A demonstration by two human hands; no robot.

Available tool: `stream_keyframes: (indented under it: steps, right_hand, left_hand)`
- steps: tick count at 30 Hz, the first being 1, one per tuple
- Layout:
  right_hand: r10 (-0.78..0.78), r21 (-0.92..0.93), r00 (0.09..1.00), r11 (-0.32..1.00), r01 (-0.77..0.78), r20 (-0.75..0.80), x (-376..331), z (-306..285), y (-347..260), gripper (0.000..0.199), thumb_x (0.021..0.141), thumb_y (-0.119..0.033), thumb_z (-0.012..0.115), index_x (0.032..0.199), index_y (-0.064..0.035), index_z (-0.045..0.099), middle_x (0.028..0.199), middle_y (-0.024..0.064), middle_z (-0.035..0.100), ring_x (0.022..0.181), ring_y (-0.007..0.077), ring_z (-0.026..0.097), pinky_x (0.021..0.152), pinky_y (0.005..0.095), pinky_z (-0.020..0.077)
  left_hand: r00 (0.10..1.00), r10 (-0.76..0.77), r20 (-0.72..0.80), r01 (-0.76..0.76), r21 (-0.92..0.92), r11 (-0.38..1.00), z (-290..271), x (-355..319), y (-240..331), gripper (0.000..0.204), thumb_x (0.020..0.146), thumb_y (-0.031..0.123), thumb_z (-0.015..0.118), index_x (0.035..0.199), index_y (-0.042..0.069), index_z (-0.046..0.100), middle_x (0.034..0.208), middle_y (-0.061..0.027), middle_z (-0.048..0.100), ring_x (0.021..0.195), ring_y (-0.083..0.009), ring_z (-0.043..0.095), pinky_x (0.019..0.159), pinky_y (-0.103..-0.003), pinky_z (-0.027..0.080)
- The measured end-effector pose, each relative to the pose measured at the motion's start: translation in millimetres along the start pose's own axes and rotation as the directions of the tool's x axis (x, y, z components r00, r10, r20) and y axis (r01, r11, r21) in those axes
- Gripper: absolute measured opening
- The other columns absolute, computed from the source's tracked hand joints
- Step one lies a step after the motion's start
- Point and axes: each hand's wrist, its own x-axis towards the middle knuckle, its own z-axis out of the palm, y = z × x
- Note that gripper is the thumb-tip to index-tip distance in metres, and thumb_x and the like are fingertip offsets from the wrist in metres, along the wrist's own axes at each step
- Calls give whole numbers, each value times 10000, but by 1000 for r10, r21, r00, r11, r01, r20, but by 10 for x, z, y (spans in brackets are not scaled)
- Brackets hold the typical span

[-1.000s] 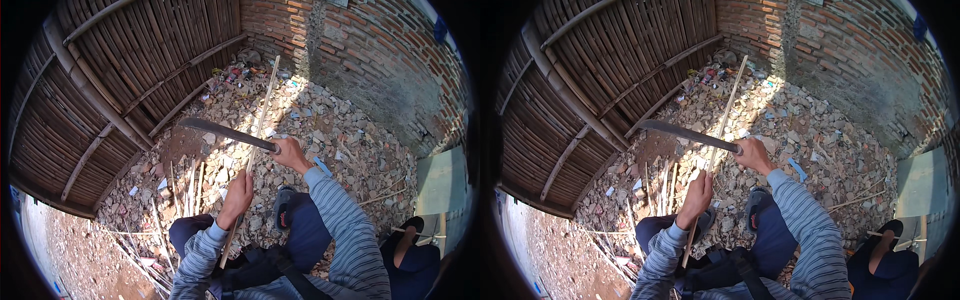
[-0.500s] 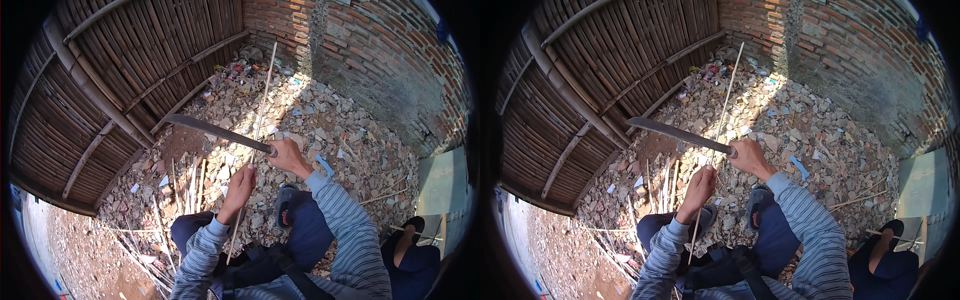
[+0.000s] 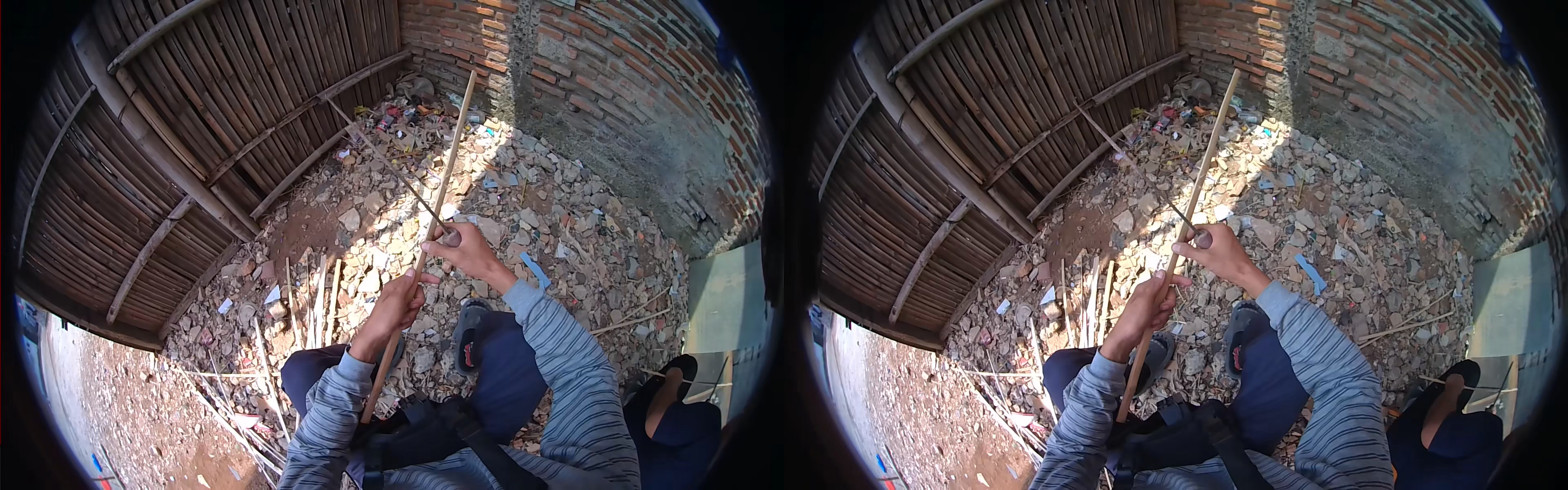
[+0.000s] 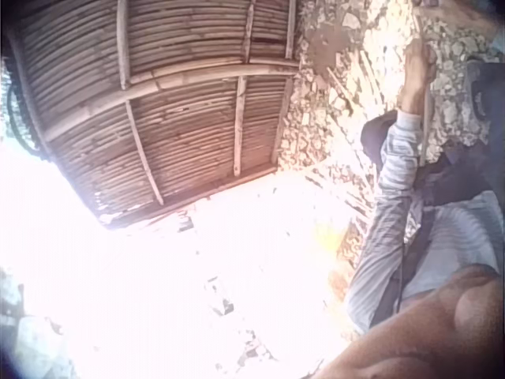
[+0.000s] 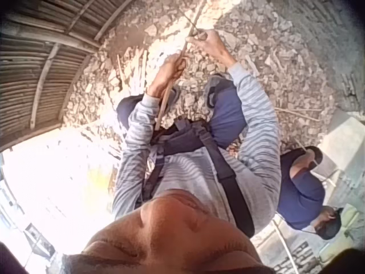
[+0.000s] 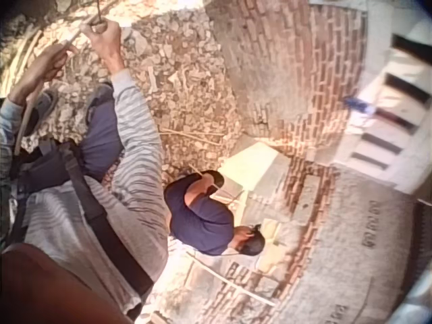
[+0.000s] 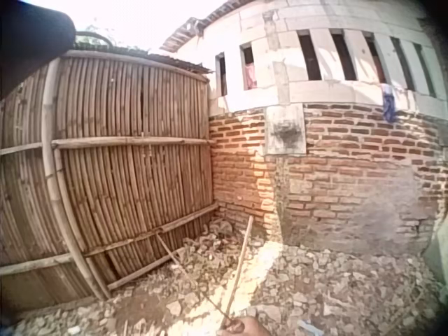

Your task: The person whittles and shaves bamboo sticks using a machete, peeling and splitting the wood with their hands and the blade.

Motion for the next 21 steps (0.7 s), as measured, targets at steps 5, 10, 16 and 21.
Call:
stream_keyframes:
  steps: [5,10,16,21]
  right_hand:
    - [89,153,992,985,-76,-84,6,-51,29,297,946,-256,822,1041,-7,692,680,-41,621,507,36,506,458,252,372]
    - [188,313,961,942,-119,-203,-36,-120,-118,298,950,-225,820,1087,-15,659,651,-66,557,472,29,429,434,257,325]
    - [82,147,946,988,-37,-313,-10,-279,126,341,954,-308,800,1039,14,727,600,-39,561,525,61,502,479,311,399]
    - [-117,-384,972,923,29,-206,-127,-207,140,311,944,-318,793,934,-13,729,639,73,632,543,196,607,543,382,483]
  left_hand:
    - [995,-93,-25,90,-110,990,117,4,37,575,1160,482,333,1359,26,621,741,41,494,615,-75,532,562,-254,470]
    - [987,-161,-1,161,40,986,154,-52,67,465,1144,415,472,1330,21,633,766,31,551,704,-101,671,633,-250,554]
    - [999,-13,50,12,17,1000,27,120,-239,362,1142,379,510,1192,55,663,703,83,451,517,-50,403,493,-233,343]
    - [965,176,-193,-155,116,981,22,203,-408,295,1147,351,506,1009,107,598,693,104,386,547,-21,333,485,-233,259]
